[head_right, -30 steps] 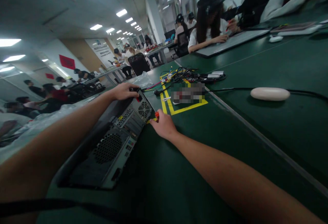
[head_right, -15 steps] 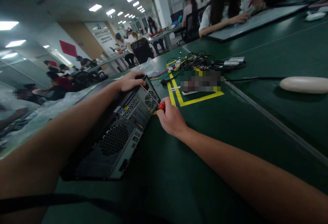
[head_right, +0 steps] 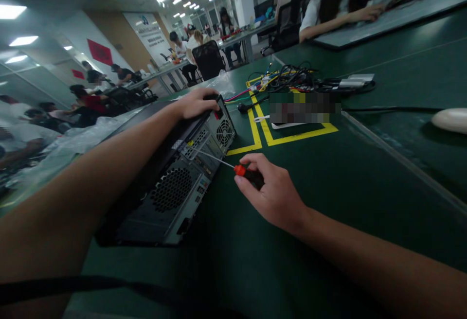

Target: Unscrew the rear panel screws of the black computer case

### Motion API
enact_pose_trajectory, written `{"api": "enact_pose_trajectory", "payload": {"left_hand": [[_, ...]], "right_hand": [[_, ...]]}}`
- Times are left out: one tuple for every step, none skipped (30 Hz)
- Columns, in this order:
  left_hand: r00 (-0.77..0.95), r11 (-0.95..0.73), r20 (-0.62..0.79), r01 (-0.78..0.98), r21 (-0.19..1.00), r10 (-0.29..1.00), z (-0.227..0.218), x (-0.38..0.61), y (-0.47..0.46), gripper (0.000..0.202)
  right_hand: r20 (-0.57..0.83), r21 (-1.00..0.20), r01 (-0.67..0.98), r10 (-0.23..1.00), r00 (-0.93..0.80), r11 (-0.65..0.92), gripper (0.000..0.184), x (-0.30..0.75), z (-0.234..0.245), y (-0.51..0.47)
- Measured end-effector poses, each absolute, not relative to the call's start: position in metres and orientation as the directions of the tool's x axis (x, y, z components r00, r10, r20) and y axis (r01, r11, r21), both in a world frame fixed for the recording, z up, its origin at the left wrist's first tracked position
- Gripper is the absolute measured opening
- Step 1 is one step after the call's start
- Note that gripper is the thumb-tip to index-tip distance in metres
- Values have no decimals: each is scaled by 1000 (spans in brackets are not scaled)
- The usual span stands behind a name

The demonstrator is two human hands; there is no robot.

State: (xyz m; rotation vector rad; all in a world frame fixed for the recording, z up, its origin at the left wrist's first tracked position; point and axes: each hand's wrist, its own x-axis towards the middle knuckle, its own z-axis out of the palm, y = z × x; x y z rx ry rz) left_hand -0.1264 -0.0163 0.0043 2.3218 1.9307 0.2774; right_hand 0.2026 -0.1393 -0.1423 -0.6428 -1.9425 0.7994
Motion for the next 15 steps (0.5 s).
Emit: {"api": "enact_pose_trajectory", "payload": {"left_hand": [[177,-188,72,961,201,982,4,-127,-16,68],[178,-189,74,961,201,981,4,-127,-16,69],[179,-190,75,961,201,981,4,-127,-16,69],[180,-192,76,961,201,981,4,-127,-16,70],[181,-193,76,960,203,980,4,-127,-17,70],[182,-194,74,959,206,980,4,-126,-17,69],[182,-193,70,959,210,981,5,-126,-17,69],[181,-191,66,958,214,981,5,-125,-18,68],[179,-189,66,958,217,982,5,-125,-18,68],[177,-188,67,958,216,982,5,-125,-18,67],[176,-187,69,959,213,982,5,-125,-18,66],[175,-187,73,960,209,982,5,-126,-17,65],[176,-188,76,961,205,981,5,-126,-17,64],[178,-190,77,961,201,981,5,-126,-17,63],[179,-191,77,961,198,981,4,-126,-17,62]], "right_hand": [[551,-746,100,694,-463,658,17,203,-142,-142],[561,-739,84,680,-472,668,15,202,-142,-145],[574,-729,70,664,-479,681,13,202,-141,-147],[586,-717,60,647,-488,695,12,201,-140,-149],[595,-706,58,635,-494,706,11,200,-140,-150],[598,-697,63,627,-500,714,12,199,-140,-151],[599,-690,71,623,-503,721,12,198,-139,-152],[600,-683,80,620,-506,726,13,197,-140,-152],[602,-677,88,618,-506,731,14,196,-140,-153],[606,-671,94,617,-502,736,15,195,-140,-153],[611,-666,98,616,-497,740,16,195,-140,-153],[616,-662,100,615,-493,743,17,195,-139,-153],[618,-660,102,615,-490,744,17,195,-139,-153],[618,-660,106,617,-487,744,17,195,-139,-154],[618,-660,110,620,-484,744,17,195,-138,-153]]}}
